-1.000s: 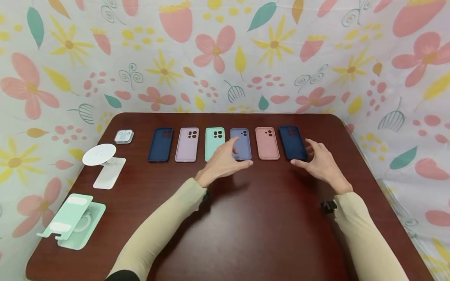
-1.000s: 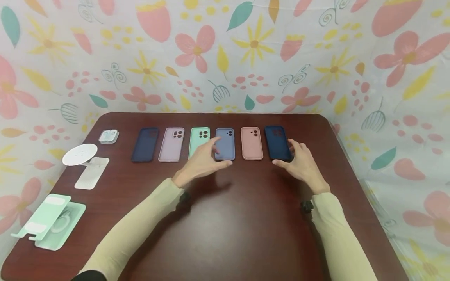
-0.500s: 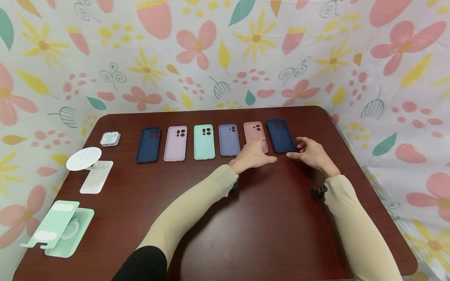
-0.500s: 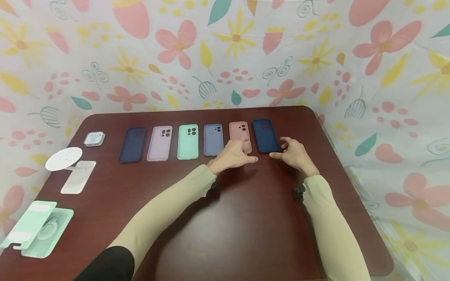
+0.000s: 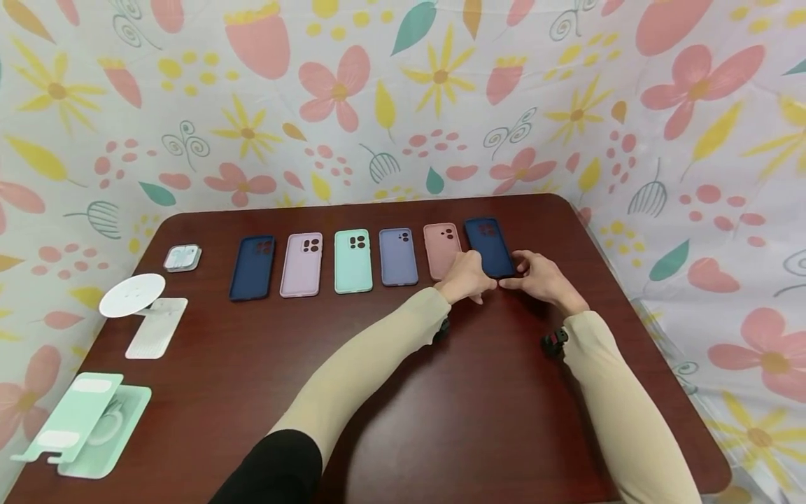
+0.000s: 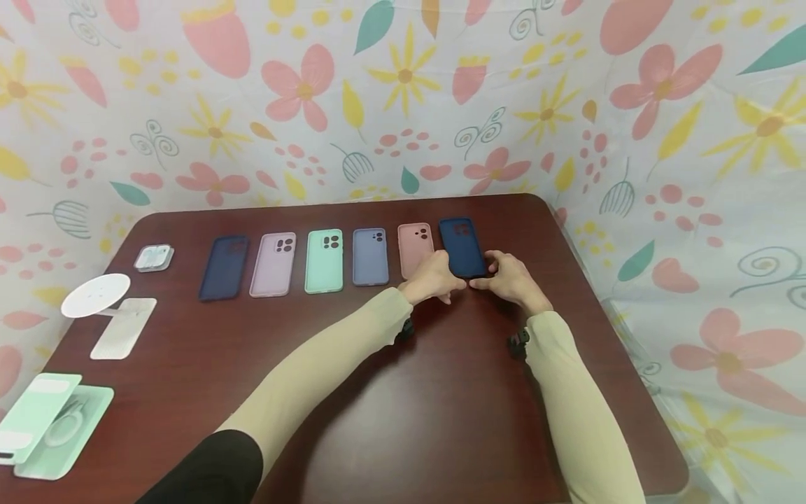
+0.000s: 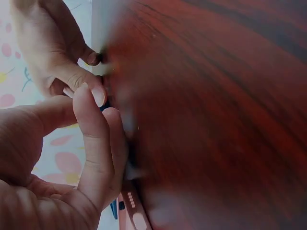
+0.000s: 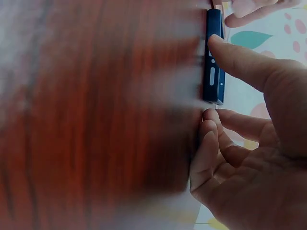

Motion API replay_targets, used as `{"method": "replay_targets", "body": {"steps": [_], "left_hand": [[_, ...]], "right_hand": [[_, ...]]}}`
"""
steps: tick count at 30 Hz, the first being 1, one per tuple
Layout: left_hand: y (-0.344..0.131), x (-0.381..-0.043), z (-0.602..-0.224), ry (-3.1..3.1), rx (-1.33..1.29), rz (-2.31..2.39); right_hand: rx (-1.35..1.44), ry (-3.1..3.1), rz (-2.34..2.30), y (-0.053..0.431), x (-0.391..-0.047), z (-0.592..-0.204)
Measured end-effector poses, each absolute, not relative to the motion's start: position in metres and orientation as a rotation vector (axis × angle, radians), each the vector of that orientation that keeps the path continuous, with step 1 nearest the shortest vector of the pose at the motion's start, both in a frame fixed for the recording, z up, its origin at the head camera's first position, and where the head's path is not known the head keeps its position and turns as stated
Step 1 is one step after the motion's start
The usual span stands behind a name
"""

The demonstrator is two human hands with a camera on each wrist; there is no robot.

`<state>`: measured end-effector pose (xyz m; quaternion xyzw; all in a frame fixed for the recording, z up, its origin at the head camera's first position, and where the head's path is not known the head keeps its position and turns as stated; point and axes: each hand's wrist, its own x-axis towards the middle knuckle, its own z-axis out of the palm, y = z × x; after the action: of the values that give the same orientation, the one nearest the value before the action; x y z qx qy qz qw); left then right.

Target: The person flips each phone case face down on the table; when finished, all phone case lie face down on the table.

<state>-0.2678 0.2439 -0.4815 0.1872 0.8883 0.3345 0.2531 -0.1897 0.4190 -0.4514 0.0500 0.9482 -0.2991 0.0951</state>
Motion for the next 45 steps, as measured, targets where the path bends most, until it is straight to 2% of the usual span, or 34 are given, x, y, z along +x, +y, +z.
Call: {"method": "replay_targets", "body": {"steps": [10,30,34,41,45], "left_hand": [[0.257,-0.276,-0.495,2.460,0.519,0.830],[0.260,-0.271,-0.496,2.554,0.568,0.745],[0.258,-0.265,-0.490,2.544,0.530,0.807],[0.241,-0.235,-0.451,2.494,0.499,1.042],[0.239,-0.229,-0.448,2.478,0.480,1.147]], "right_hand": [[0.157,2.809,-0.853,0.418,-0.194,-0.453],[0.201,2.834,-0.845,0.415,-0.187,-0.445],[0.196,2.833,-0.848,0.413,-0.184,-0.443],[0.219,2.889,-0.857,0.413,-0.176,-0.439],[0.198,2.959,-0.861,0.410,-0.174,-0.436]]}}
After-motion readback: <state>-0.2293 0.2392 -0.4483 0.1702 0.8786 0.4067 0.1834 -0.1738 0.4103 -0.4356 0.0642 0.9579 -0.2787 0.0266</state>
